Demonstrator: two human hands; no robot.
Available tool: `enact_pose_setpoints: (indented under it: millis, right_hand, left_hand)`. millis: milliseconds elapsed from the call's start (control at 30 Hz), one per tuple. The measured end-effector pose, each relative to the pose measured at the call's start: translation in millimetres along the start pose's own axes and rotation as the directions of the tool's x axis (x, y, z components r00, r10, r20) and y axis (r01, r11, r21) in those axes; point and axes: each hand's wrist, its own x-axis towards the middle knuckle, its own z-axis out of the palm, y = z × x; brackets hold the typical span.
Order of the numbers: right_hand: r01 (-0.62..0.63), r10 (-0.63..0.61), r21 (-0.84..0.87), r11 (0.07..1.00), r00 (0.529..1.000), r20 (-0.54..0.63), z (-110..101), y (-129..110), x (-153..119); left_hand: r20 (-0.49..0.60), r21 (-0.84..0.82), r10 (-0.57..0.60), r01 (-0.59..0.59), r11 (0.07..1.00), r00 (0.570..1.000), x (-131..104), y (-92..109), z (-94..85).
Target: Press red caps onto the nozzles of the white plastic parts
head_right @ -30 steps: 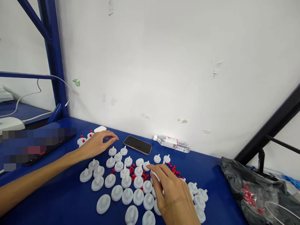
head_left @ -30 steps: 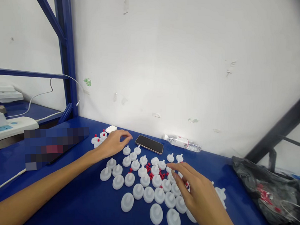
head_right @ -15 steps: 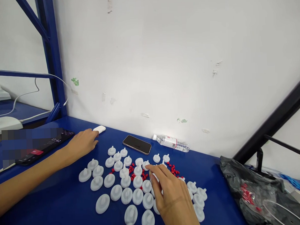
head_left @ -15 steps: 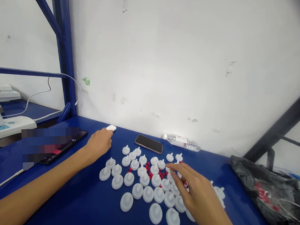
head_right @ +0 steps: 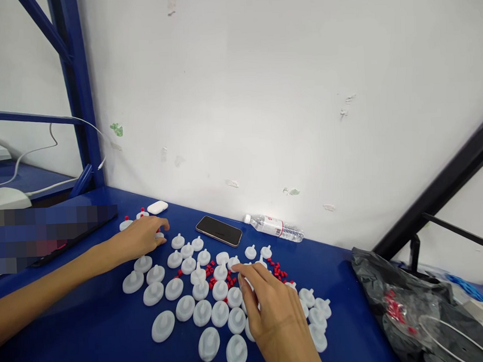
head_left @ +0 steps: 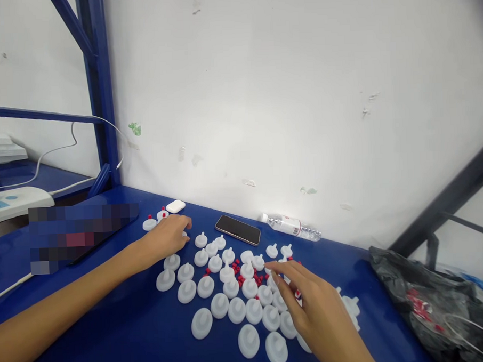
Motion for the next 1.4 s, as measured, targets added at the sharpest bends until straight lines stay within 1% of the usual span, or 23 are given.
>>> enact_pose_setpoints:
  millis: [100,200,267,333,400,467,533,600,633,667,700,767,867,967,1067,1100,1233,1267,1400]
  right_hand:
    - [0.005,-0.005,-0.004,1.0,1.0,0.003,0,0,0]
    - [0.002,-0.002,0.007,1.0,1.0,0.003,1,1,-1]
    - [0.003,-0.002,0.018,1.0,1.0,-0.008,1,1,-1]
    - [0.001,-0.001,0.02,1.0,1.0,-0.018,2,0,-1]
    - [-0.009,0.009,0.012,1.0,1.0,-0.014,2,-2,0]
    - [-0.015,0.015,0.011,1.0,1.0,-0.004,2,-6,0]
    - [0.0,0.0,0.04,0.999,1.0,0.008,4,-11,0]
    - [0.017,-0.02,0.076,0.997,0.999,0.037,6,-17,0]
    - [0.024,-0.029,0.089,0.996,0.998,0.056,8,-19,0]
    - [0.025,-0.033,0.099,0.995,0.997,0.077,9,-21,-1]
    - [0.021,-0.032,0.107,0.994,0.995,0.096,10,-22,-1]
    - [0.006,-0.022,0.123,0.992,0.991,0.133,11,-25,-1]
    - [-0.015,-0.006,0.117,0.993,0.985,0.172,12,-28,-1]
    - [0.007,-0.024,0.104,0.995,0.987,0.162,13,-31,-1]
    - [0.04,-0.056,0.123,0.992,0.99,0.13,16,-33,0]
    - [0.048,-0.063,0.121,0.991,0.99,0.124,17,-34,1]
    - [0.068,-0.083,0.125,0.99,0.989,0.119,16,-35,2]
    - [0.068,-0.085,0.132,0.989,0.989,0.123,15,-35,2]
    - [0.081,-0.098,0.127,0.989,0.986,0.136,12,-39,2]
  left_hand:
    - [-0.071,-0.039,0.035,-0.038,0.999,0.997,0,4,-3.1]
    - [-0.173,-0.077,0.093,-0.107,0.991,0.981,-3,17,-9.3]
    - [-0.244,-0.102,0.151,-0.18,0.978,0.958,-8,28,-14.5]
    - [-0.315,-0.11,0.238,-0.284,0.952,0.919,-14,40,-18.5]
    - [-0.368,-0.093,0.352,-0.411,0.907,0.861,-22,52,-19.5]
    - [-0.384,-0.067,0.481,-0.543,0.837,0.788,-31,64,-16.5]
    - [-0.385,-0.027,0.623,-0.683,0.73,0.681,-42,76,-10.8]
    - [-0.387,0.025,0.743,-0.799,0.601,0.546,-53,88,-4.5]
    - [-0.376,0.035,0.777,-0.83,0.557,0.505,-58,93,-1.8]
    - [-0.369,0.038,0.798,-0.85,0.525,0.476,-63,97,0.4]
    - [-0.365,0.038,0.805,-0.857,0.514,0.467,-67,101,2.1]
    - [-0.364,0.026,0.804,-0.857,0.514,0.471,-72,104,3.7]
    - [-0.36,-0.01,0.782,-0.84,0.542,0.509,-74,102,3.4]
    - [-0.333,-0.026,0.782,-0.834,0.551,0.527,-73,98,2.0]
    - [-0.308,-0.02,0.792,-0.836,0.549,0.528,-72,95,0.2]
    - [-0.308,-0.014,0.794,-0.837,0.547,0.524,-71,95,-0.6]
    - [-0.348,0.039,0.811,-0.857,0.514,0.47,-71,97,-5.2]
    - [-0.352,0.05,0.814,-0.859,0.51,0.463,-71,98,-6.7]
    - [-0.342,0.058,0.818,-0.859,0.509,0.462,-73,100,-11.3]
